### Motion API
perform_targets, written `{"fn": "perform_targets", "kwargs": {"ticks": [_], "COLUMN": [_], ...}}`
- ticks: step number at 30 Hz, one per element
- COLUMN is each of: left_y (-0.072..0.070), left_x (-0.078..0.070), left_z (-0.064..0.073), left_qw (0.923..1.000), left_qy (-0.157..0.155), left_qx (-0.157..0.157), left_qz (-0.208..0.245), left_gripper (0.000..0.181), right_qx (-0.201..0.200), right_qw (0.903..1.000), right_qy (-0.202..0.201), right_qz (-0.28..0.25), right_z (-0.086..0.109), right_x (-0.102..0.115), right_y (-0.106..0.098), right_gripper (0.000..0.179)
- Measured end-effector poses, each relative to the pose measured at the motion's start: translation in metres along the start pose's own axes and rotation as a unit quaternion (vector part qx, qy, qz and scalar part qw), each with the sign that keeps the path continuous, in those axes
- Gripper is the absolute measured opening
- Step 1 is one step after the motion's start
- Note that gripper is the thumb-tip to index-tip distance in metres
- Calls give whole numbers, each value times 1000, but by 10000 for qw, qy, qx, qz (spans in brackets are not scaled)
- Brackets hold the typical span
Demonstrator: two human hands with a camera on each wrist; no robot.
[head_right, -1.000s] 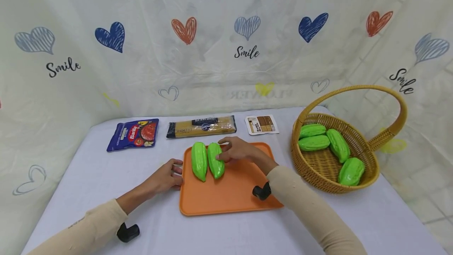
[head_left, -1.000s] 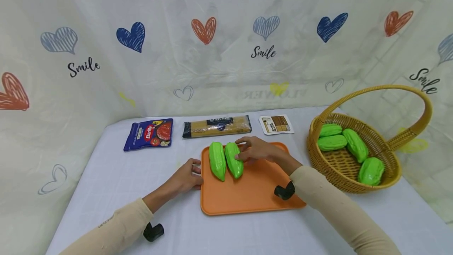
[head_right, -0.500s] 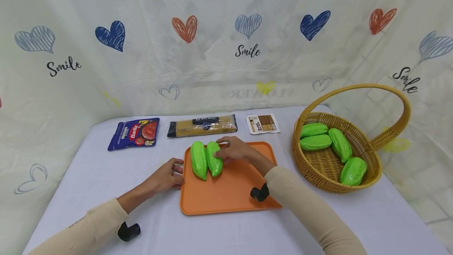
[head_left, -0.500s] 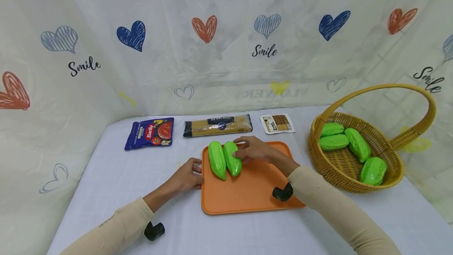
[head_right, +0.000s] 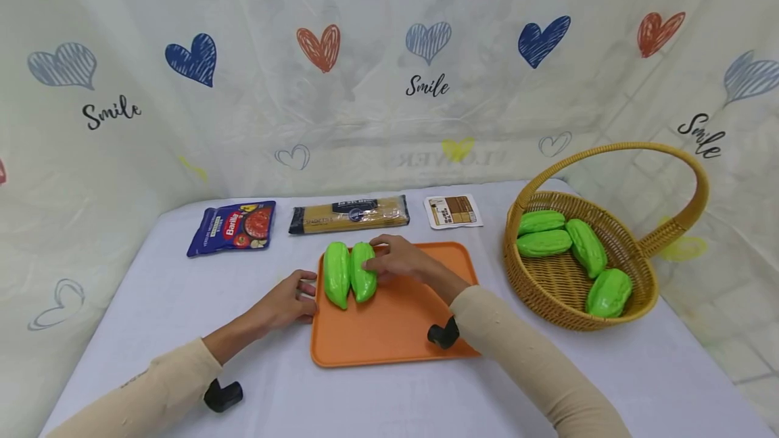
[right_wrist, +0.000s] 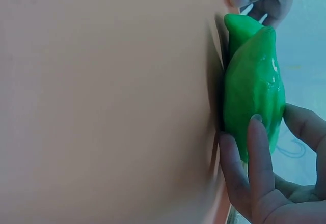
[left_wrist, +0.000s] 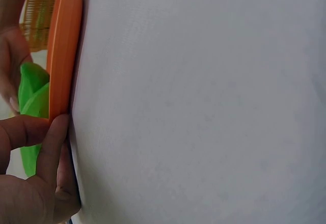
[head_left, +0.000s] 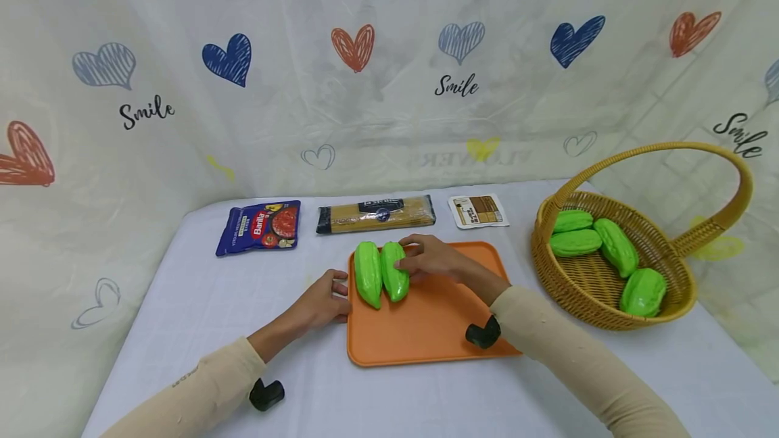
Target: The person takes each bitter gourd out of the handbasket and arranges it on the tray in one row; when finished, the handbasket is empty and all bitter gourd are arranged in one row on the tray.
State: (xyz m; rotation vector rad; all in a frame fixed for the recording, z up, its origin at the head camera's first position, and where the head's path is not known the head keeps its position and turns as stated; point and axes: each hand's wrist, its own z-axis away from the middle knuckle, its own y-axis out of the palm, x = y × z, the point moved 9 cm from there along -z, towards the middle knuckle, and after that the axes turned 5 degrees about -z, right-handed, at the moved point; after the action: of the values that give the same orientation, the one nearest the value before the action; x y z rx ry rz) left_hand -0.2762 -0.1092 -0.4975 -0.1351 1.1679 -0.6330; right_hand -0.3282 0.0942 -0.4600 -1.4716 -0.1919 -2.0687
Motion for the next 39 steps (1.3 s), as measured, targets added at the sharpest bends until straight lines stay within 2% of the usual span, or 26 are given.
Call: {"fn": "perform_targets", "kwargs": {"ticks": [15, 22, 26, 32, 39], "left_y": [-1, -2, -1, 0, 0], "left_x": [-4, -2, -2, -1, 1], "left_z": [1, -2, -2, -1, 0], "left_qw": [10000, 10000, 9999, 9998, 9998], "left_qy": [71, -5, -45, -96, -88], "left_qx": [-33, -42, -22, -13, -16], "left_qz": [6, -68, -149, -188, -168], "left_gripper": [70, 70, 69, 69, 69], "right_qx": [-3, 5, 109, 283, 212], "right_qw": [9994, 9984, 9982, 9951, 9911], "right_qy": [-81, -37, -48, -166, -158], "right_qz": [328, 558, 593, 931, 1302], "right_z": [6, 11, 19, 37, 64], "right_x": [-1, -3, -2, 4, 9], "right_y": [-10, -18, -25, -38, -60], "right_gripper": [67, 65, 62, 65, 63]}}
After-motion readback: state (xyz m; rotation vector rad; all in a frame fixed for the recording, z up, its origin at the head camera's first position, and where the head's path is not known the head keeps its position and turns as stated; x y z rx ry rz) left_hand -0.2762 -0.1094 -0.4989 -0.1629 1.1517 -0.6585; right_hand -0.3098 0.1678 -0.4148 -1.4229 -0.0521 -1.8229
